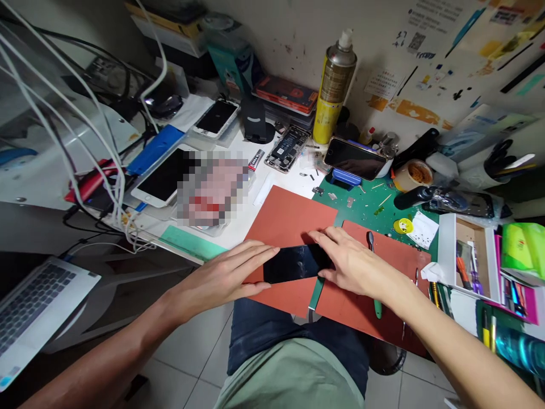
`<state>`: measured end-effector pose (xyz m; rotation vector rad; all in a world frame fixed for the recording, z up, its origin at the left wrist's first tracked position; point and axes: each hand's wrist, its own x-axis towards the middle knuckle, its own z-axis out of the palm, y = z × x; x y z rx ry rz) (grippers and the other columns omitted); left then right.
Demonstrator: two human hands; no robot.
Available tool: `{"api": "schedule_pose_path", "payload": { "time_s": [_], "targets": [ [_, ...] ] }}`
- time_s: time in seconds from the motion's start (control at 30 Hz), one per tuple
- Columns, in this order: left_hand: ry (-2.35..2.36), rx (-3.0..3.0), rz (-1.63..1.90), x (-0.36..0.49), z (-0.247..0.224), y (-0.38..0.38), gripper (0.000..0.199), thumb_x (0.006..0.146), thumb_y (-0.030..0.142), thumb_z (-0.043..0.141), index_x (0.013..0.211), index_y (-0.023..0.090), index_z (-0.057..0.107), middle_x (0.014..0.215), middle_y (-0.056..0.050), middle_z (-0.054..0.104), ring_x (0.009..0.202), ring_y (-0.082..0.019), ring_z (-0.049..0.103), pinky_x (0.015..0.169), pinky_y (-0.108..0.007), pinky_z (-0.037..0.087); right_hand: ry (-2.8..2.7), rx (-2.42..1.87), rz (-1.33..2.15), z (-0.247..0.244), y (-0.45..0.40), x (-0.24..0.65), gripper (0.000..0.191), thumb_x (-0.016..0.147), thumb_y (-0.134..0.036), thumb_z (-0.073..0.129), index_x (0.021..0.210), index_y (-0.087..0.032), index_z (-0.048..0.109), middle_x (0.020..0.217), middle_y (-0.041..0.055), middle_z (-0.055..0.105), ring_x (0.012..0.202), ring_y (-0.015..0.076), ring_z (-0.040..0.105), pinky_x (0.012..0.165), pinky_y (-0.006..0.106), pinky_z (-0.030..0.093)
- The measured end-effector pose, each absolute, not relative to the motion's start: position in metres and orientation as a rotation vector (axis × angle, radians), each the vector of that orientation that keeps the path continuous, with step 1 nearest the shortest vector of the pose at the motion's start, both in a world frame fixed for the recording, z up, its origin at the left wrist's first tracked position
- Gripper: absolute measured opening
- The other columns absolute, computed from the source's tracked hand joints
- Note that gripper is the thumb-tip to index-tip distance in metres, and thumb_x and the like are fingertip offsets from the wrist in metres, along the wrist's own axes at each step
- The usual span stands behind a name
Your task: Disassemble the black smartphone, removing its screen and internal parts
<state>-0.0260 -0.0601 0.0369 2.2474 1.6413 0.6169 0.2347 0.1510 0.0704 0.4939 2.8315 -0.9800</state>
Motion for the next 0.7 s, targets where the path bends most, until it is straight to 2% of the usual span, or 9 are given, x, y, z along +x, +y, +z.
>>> {"api": "schedule_pose_path", "payload": {
  "time_s": [0.07,0.13,0.2,0.27,0.33,0.4,0.47,0.6,0.7],
  "targets": [
    [1.648,2.320,0.621,-0.028,0.035,-0.059,0.058,0.106,0.027,0.066,0.159,0.013,0.046,0.137,-0.018,0.071,0.129,-0.033,0.067,0.105,-0.047,0.061,2.811,0.847,-1.128,0.070,0.141,0.244,0.048,0.101,-0.034,0.066,0.148,-0.024,0.061,0.131,0.0146,0.070,0.118,0.0337,0.070,0.103,0.057,0.059],
    [1.653,2.402,0.613,-0.028,0.033,-0.057,0.056,0.105,0.027,0.066,0.155,0.011,0.048,0.133,-0.018,0.073,0.124,-0.034,0.070,0.103,-0.049,0.062,2.622,1.296,-1.410,0.066,0.125,0.255,0.034,0.104,-0.045,0.062,0.129,-0.024,0.071,0.118,0.0119,0.077,0.106,0.0306,0.075,0.098,0.054,0.061],
    [1.644,2.488,0.582,-0.028,0.031,-0.054,0.055,0.103,0.026,0.066,0.153,0.009,0.050,0.129,-0.019,0.074,0.120,-0.036,0.072,0.101,-0.051,0.063,2.309,1.625,-1.792,0.059,0.105,0.265,0.034,0.101,-0.053,0.066,0.120,-0.025,0.073,0.116,0.0103,0.080,0.107,0.0289,0.077,0.100,0.050,0.062],
    [1.616,2.551,0.552,-0.028,0.029,-0.051,0.055,0.102,0.025,0.068,0.152,0.007,0.051,0.127,-0.019,0.075,0.117,-0.037,0.073,0.099,-0.052,0.064,2.049,1.779,-2.099,0.052,0.087,0.273,0.040,0.097,-0.055,0.072,0.123,-0.024,0.072,0.122,0.0112,0.080,0.115,0.0288,0.076,0.105,0.049,0.061],
    [1.597,2.572,0.550,-0.028,0.028,-0.048,0.057,0.101,0.024,0.069,0.152,0.007,0.051,0.126,-0.020,0.075,0.116,-0.037,0.074,0.099,-0.051,0.064,2.016,1.843,-2.169,0.049,0.072,0.279,0.041,0.099,-0.053,0.071,0.127,-0.023,0.070,0.127,0.0127,0.079,0.120,0.0293,0.075,0.108,0.049,0.060],
    [1.588,2.564,0.570,-0.029,0.027,-0.047,0.059,0.101,0.024,0.070,0.154,0.007,0.050,0.127,-0.020,0.075,0.117,-0.037,0.074,0.100,-0.050,0.064,2.278,1.796,-1.958,0.052,0.065,0.279,0.036,0.103,-0.048,0.067,0.130,-0.025,0.069,0.131,0.0130,0.077,0.123,0.0297,0.074,0.109,0.051,0.060],
    [1.594,2.521,0.591,-0.030,0.026,-0.048,0.062,0.101,0.027,0.070,0.156,0.008,0.048,0.130,-0.020,0.074,0.120,-0.037,0.073,0.101,-0.050,0.063,2.716,1.486,-1.551,0.057,0.068,0.274,0.039,0.105,-0.040,0.066,0.141,-0.026,0.065,0.141,0.0135,0.072,0.132,0.0322,0.068,0.114,0.055,0.056],
    [1.715,2.270,0.655,-0.027,0.023,-0.062,0.079,0.098,0.046,0.077,0.163,0.016,0.043,0.138,-0.019,0.071,0.132,-0.038,0.066,0.109,-0.054,0.058,3.073,0.579,-0.851,0.064,0.090,0.244,0.082,0.095,-0.018,0.071,0.169,-0.023,0.036,0.164,0.0170,0.053,0.156,0.0400,0.043,0.125,0.065,0.044],
    [1.864,2.038,0.738,-0.018,0.017,-0.074,0.093,0.091,0.054,0.083,0.166,0.022,0.040,0.142,-0.019,0.066,0.137,-0.038,0.061,0.113,-0.055,0.055,2.989,0.267,-0.672,0.063,0.106,0.218,0.095,0.086,-0.011,0.072,0.171,-0.017,0.030,0.158,0.0228,0.056,0.145,0.0425,0.052,0.117,0.066,0.051]
  ]
}}
